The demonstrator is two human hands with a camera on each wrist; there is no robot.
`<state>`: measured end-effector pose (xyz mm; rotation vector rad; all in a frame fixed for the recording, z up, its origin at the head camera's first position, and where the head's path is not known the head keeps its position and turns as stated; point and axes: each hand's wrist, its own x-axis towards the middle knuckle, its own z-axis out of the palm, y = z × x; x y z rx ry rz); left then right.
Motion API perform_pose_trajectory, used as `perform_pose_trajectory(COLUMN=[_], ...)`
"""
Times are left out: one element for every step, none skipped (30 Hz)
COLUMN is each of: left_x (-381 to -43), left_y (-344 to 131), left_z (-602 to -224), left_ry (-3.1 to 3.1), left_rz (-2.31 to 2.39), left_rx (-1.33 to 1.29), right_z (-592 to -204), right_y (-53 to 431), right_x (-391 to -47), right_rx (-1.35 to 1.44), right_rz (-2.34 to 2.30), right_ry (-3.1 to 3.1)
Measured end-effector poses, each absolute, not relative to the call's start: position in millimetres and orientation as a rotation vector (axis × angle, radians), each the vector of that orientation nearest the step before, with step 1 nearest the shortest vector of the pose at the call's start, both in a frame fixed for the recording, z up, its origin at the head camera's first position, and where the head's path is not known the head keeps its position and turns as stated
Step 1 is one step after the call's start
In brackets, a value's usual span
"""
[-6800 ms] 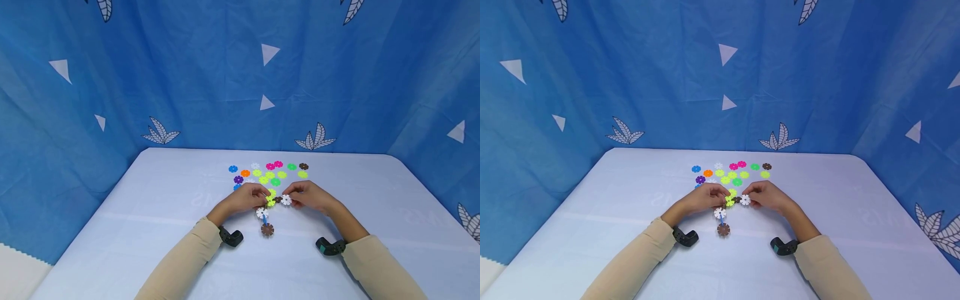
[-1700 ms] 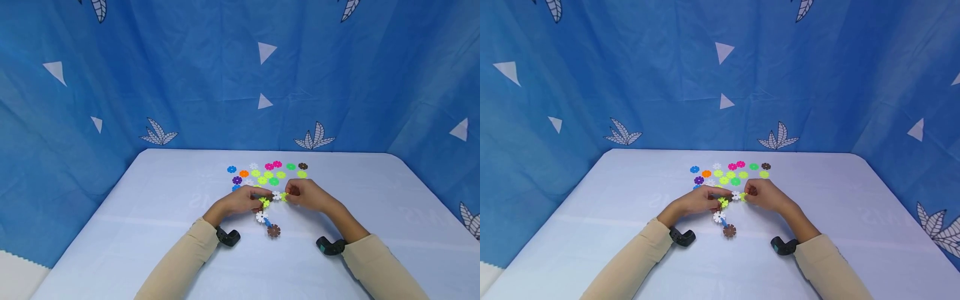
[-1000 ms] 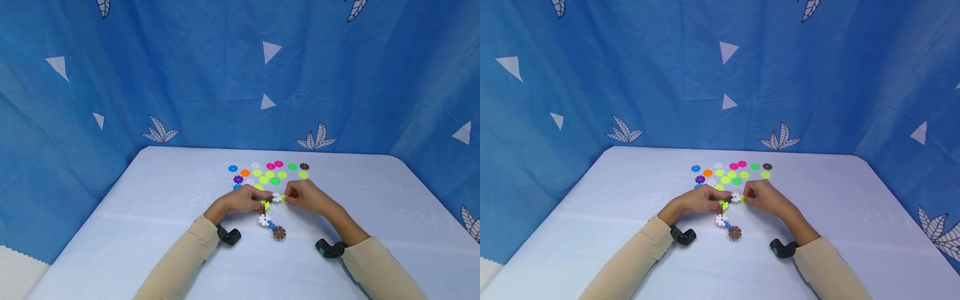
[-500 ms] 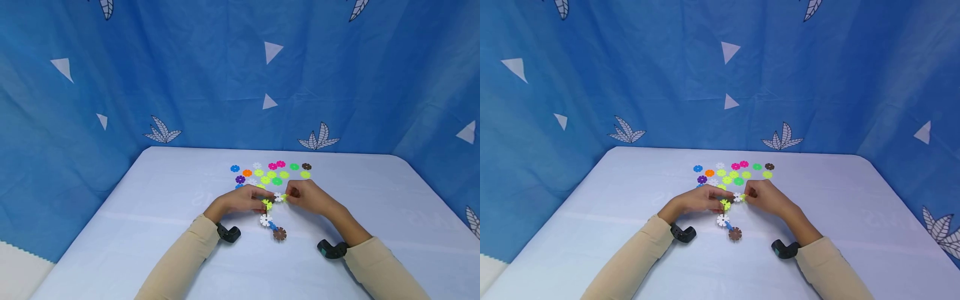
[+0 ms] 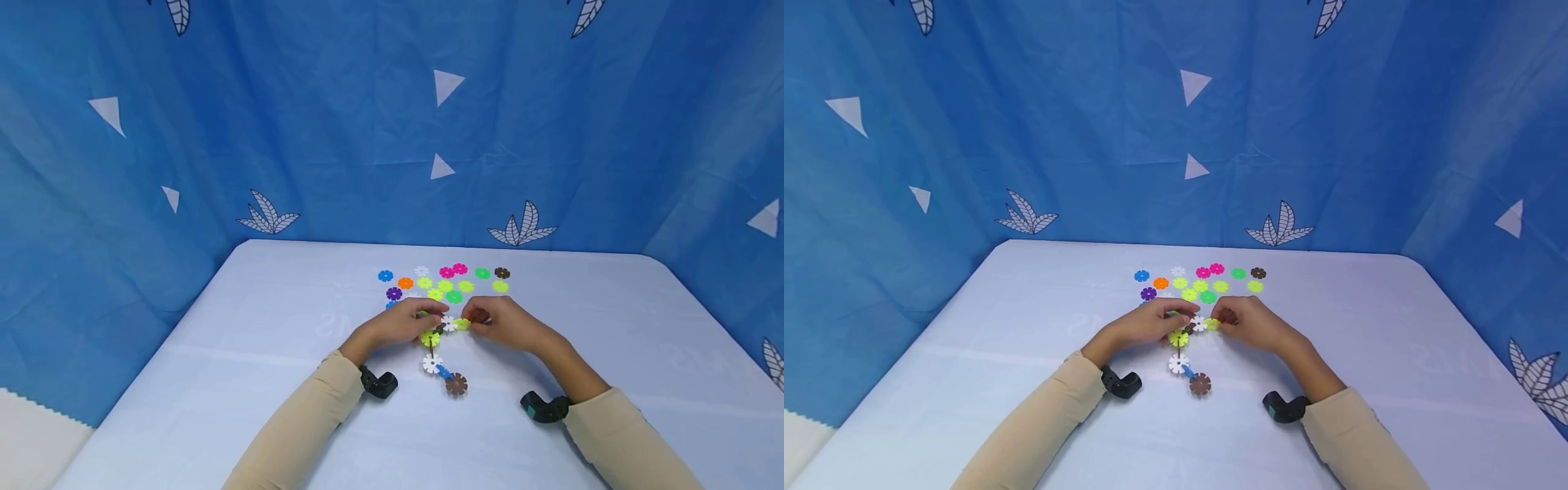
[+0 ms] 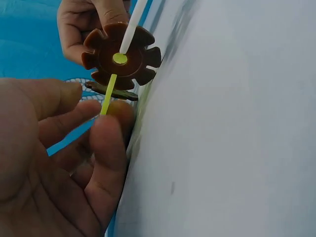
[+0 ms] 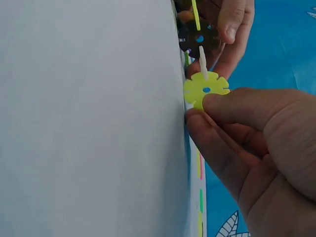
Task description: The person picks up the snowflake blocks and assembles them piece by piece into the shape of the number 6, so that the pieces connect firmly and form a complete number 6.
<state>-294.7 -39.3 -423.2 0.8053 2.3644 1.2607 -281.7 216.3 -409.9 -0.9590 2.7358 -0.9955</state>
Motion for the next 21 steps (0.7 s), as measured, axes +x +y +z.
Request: perform_pose_trajectory(left_x=[-295.8, -296.9, -298.0, -299.2, -300.5, -301.9, -303.0, -304.1, -305.2, -306.1, -306.9, -307.6, -308.1, -309.0, -309.4, -309.8, -310.4, -311.1, -311.9, -312.8, -313.5], left_y=[-39.1, -38.7, -38.0, -37.3, -36.3, -35.1, -33.9, -32.5, -31.3, -30.1, -29.1, -28.4, -27.9, -27.6, -27.4, -27.4, -27.3, -27.1, -26.7, -26.2, -25.6], left_z=[-423.5, -423.7, -423.8, -423.7, -423.2, -422.3, -421.2, -419.7, -418.2, -416.6, -415.0, -413.8, -412.8, -412.6, -412.3, -412.1, -412.2, -412.2, -412.4, -412.3, -411.8], left_ry=[2.387, 2.408, 2.428, 2.442, 2.457, 2.473, 2.481, 2.489, 2.498, 2.508, 2.516, 2.519, 2.521, 2.521, 2.519, 2.514, 2.510, 2.506, 2.503, 2.497, 2.490], left_rz=[1.247, 1.230, 1.207, 1.184, 1.155, 1.123, 1.092, 1.059, 1.026, 0.996, 0.971, 0.958, 0.950, 0.947, 0.949, 0.958, 0.969, 0.979, 0.986, 0.996, 1.005], left_rx=[0.807, 0.809, 0.812, 0.820, 0.828, 0.839, 0.848, 0.859, 0.866, 0.872, 0.868, 0.860, 0.849, 0.837, 0.825, 0.816, 0.812, 0.812, 0.820, 0.828, 0.839], right_z=[-408.9, -407.6, -406.1, -404.1, -402.1, -400.4, -399.0, -397.8, -396.9, -396.3, -396.3, -396.4, -396.8, -397.3, -397.9, -398.6, -399.2, -399.8, -399.9, -399.9, -399.5], right_y=[217.8, 219.9, 222.7, 226.2, 230.2, 235.0, 240.5, 246.3, 252.1, 257.9, 262.9, 267.5, 271.3, 274.1, 276.0, 277.3, 277.7, 277.9, 277.7, 277.2, 276.7], right_x=[-282.3, -283.1, -284.0, -285.1, -286.7, -289.1, -292.2, -296.2, -300.4, -305.3, -310.2, -315.4, -320.3, -324.9, -329.1, -333.0, -336.2, -339.1, -341.3, -343.0, -344.4], right_rx=[-0.972, -0.977, -0.972, -0.967, -0.954, -0.928, -0.889, -0.840, -0.784, -0.730, -0.662, -0.599, -0.548, -0.514, -0.493, -0.475, -0.460, -0.449, -0.443, -0.435, -0.427], right_rz=[-0.992, -0.986, -0.976, -0.963, -0.951, -0.935, -0.916, -0.906, -0.893, -0.879, -0.866, -0.854, -0.846, -0.841, -0.833, -0.826, -0.822, -0.818, -0.815, -0.809, -0.800], right_ry=[2.722, 2.707, 2.697, 2.695, 2.699, 2.714, 2.741, 2.769, 2.805, 2.838, 2.869, 2.893, 2.908, 2.915, 2.917, 2.914, 2.911, 2.904, 2.900, 2.899, 2.900])
